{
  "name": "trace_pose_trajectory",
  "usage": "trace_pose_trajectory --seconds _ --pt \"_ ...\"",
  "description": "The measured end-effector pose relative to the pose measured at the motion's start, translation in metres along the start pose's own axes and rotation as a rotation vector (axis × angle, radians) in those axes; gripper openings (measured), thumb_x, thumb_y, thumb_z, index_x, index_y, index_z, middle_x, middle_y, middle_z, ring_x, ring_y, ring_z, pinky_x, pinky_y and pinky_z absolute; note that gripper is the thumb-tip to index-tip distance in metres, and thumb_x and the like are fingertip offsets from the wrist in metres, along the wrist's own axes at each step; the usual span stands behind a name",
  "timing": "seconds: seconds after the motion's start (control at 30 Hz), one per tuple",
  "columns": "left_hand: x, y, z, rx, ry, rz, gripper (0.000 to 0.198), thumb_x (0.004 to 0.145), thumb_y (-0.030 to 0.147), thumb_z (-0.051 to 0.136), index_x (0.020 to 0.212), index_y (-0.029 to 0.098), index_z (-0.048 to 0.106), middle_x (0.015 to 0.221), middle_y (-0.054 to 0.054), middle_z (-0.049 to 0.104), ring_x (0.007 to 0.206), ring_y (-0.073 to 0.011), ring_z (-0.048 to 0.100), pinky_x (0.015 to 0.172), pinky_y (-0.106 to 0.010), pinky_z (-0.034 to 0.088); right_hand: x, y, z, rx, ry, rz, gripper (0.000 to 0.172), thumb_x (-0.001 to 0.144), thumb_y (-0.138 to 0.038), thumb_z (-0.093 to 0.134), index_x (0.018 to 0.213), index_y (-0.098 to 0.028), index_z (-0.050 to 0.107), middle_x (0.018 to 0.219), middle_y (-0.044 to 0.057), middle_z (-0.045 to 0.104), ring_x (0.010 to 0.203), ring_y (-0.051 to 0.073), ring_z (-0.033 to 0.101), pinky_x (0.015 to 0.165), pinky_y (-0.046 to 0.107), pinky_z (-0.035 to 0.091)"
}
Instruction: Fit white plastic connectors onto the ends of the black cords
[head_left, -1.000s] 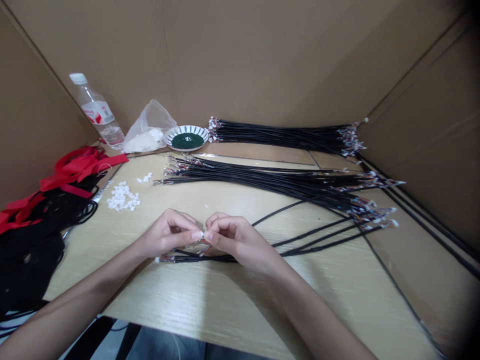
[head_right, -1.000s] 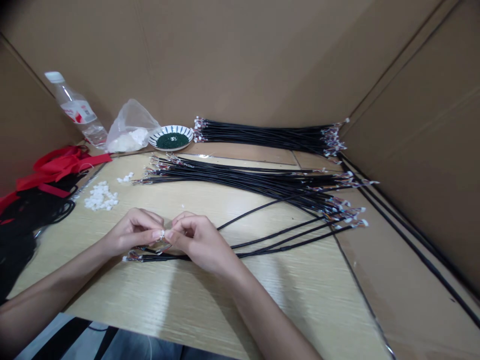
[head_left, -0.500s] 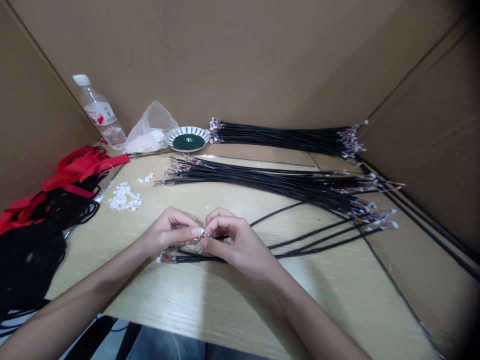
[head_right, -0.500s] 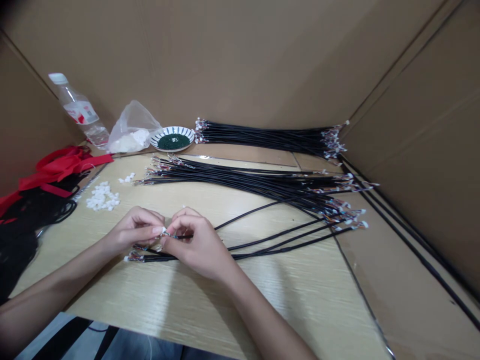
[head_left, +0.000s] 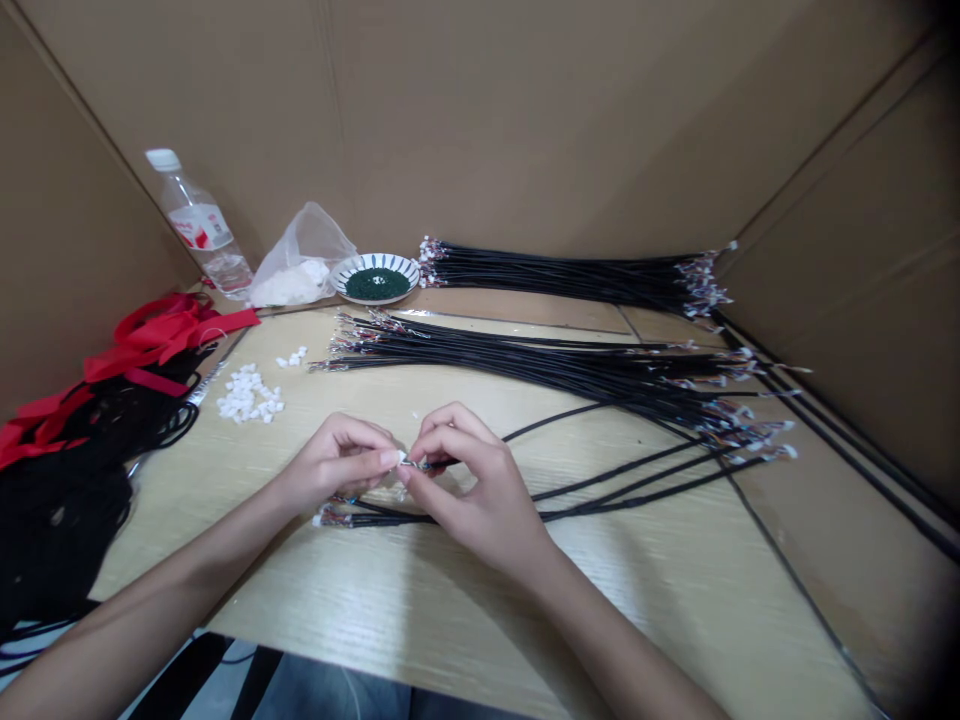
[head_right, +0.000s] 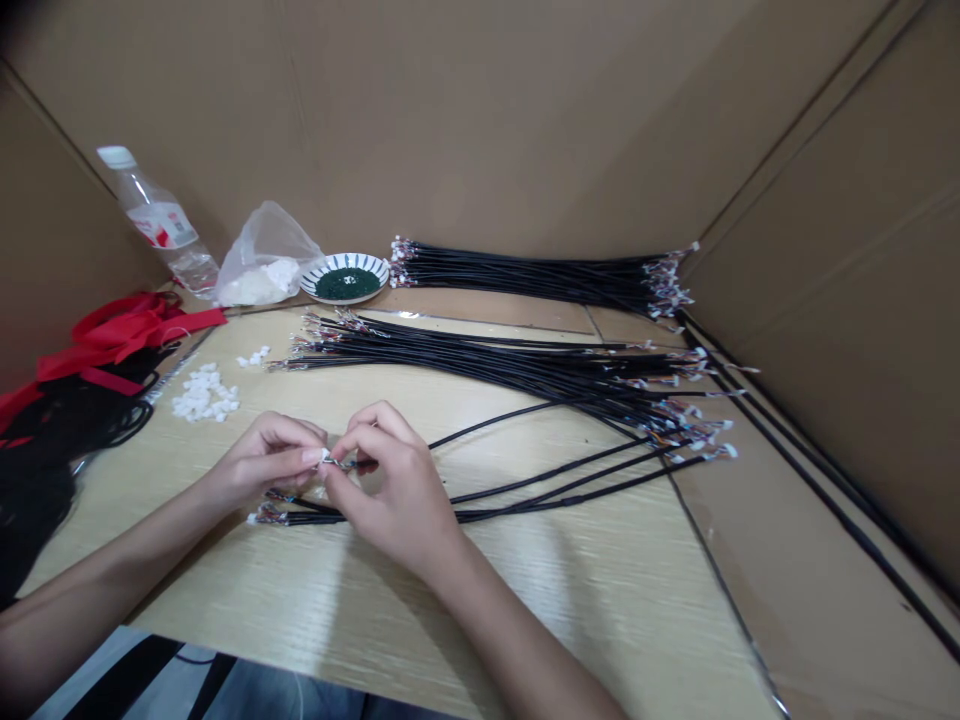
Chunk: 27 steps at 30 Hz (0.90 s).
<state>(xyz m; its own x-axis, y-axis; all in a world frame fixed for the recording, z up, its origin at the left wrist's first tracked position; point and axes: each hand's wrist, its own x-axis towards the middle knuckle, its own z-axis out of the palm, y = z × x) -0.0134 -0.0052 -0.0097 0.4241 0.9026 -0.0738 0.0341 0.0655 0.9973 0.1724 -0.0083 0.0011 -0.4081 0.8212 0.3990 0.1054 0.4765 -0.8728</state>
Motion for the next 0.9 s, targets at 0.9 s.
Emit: trace_pose_trajectory --seconds 0.9 --pt "0.0026 0.0018 0.0052 -0.028 0.025 0.03 0.026 0.067 0.033 0.074 0.075 0.011 0.062 0.051 0.004 0.05 0.043 -0.0043 0.037 0.041 -0.015 0.029 0.0024 -0.0044 -0.004 0.063 -0.028 0.099 0.012 0.08 -0.014 0.056 0.069 -0.017 0.061 0.081 0.003 0.053 0.074 0.014 0.053 0.07 0.029 0.043"
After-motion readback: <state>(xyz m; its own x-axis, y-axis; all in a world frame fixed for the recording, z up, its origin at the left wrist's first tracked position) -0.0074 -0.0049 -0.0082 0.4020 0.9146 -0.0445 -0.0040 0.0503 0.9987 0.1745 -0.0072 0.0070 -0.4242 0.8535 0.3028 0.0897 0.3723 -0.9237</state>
